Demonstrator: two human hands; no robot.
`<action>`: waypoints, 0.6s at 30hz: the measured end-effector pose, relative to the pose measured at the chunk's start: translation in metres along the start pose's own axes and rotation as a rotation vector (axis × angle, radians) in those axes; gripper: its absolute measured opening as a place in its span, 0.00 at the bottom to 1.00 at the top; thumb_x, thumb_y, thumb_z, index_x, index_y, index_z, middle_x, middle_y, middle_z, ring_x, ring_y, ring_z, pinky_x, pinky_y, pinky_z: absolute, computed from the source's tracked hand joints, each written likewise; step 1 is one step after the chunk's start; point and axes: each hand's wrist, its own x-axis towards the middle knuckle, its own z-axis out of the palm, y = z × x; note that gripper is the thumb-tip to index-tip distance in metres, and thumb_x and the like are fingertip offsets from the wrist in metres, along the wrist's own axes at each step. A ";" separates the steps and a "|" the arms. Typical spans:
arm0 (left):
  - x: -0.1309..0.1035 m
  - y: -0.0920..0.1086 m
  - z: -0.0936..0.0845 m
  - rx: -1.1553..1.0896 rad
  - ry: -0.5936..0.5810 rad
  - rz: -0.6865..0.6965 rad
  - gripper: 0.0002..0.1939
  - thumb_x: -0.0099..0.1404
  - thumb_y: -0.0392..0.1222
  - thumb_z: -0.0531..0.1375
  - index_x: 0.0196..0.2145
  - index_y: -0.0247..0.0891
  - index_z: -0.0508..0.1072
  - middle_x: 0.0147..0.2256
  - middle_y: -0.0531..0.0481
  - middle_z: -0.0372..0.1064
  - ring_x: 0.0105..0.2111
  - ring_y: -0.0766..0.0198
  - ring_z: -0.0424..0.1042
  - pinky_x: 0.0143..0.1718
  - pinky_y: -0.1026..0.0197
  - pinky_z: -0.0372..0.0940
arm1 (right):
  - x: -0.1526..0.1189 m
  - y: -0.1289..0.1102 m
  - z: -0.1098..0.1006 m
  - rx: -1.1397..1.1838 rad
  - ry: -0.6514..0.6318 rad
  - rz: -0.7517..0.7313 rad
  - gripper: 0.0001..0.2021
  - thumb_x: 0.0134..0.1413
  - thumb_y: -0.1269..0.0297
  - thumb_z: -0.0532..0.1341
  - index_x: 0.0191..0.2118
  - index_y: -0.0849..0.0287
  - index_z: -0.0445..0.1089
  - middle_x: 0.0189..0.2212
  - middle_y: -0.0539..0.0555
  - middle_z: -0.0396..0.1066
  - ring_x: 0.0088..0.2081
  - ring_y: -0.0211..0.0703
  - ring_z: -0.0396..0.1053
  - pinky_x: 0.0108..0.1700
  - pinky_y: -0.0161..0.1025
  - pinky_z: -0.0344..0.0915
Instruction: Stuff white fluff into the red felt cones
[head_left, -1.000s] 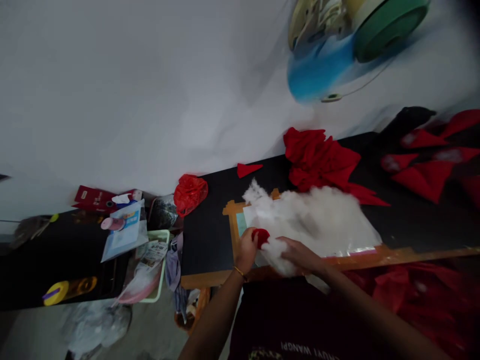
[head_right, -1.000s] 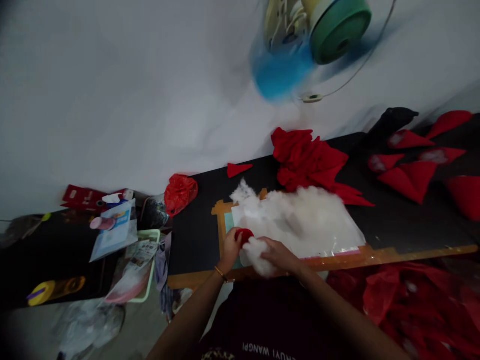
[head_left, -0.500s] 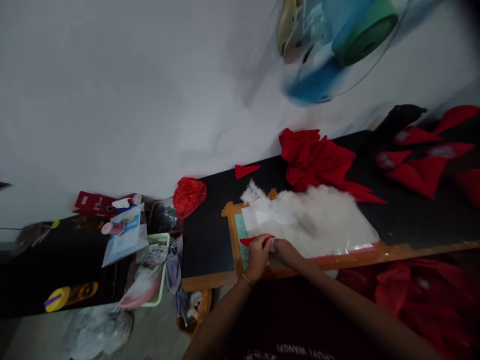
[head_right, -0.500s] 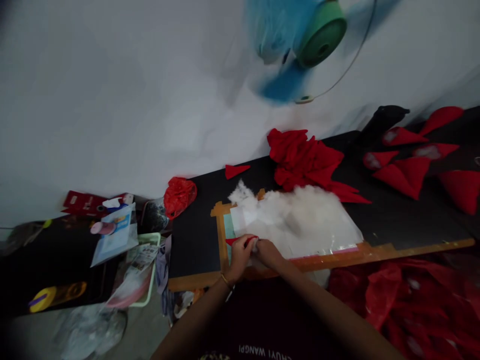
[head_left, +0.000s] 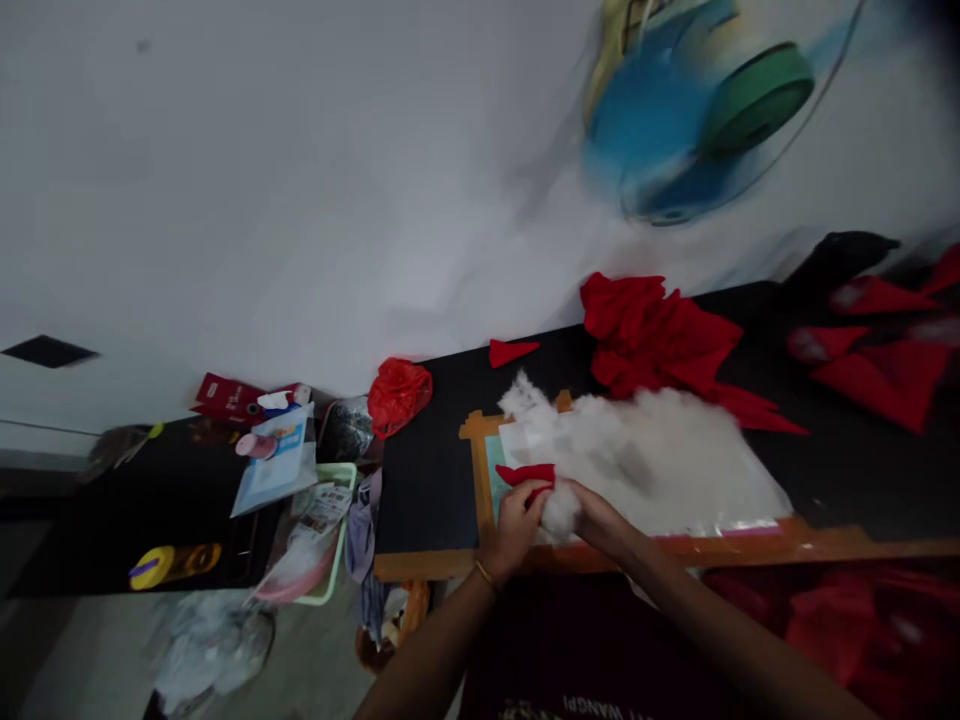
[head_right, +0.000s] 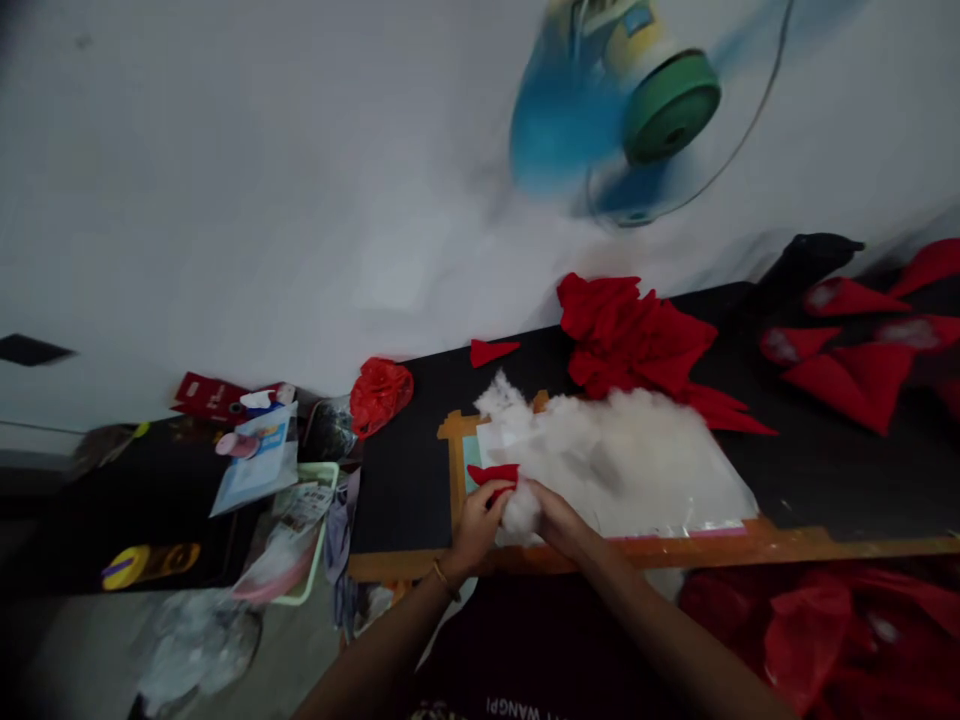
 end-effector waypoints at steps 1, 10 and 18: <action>0.002 0.003 -0.001 -0.009 0.011 0.016 0.12 0.67 0.40 0.57 0.42 0.40 0.80 0.43 0.47 0.80 0.44 0.59 0.76 0.51 0.58 0.68 | -0.002 -0.005 0.003 0.039 -0.038 0.003 0.25 0.63 0.43 0.52 0.34 0.60 0.73 0.29 0.55 0.73 0.31 0.46 0.71 0.35 0.43 0.71; 0.014 0.042 -0.006 -0.089 0.094 0.011 0.11 0.66 0.44 0.59 0.38 0.37 0.80 0.37 0.46 0.80 0.38 0.58 0.76 0.44 0.59 0.69 | -0.016 -0.018 0.013 0.075 0.013 -0.123 0.16 0.49 0.49 0.63 0.33 0.59 0.72 0.26 0.52 0.73 0.28 0.43 0.67 0.32 0.39 0.66; 0.007 0.078 -0.012 0.235 -0.166 0.250 0.10 0.65 0.41 0.59 0.36 0.44 0.82 0.35 0.46 0.80 0.35 0.55 0.76 0.41 0.56 0.68 | 0.001 -0.004 0.008 -0.270 0.039 -0.378 0.08 0.40 0.57 0.57 0.22 0.54 0.68 0.26 0.55 0.75 0.31 0.48 0.68 0.37 0.43 0.69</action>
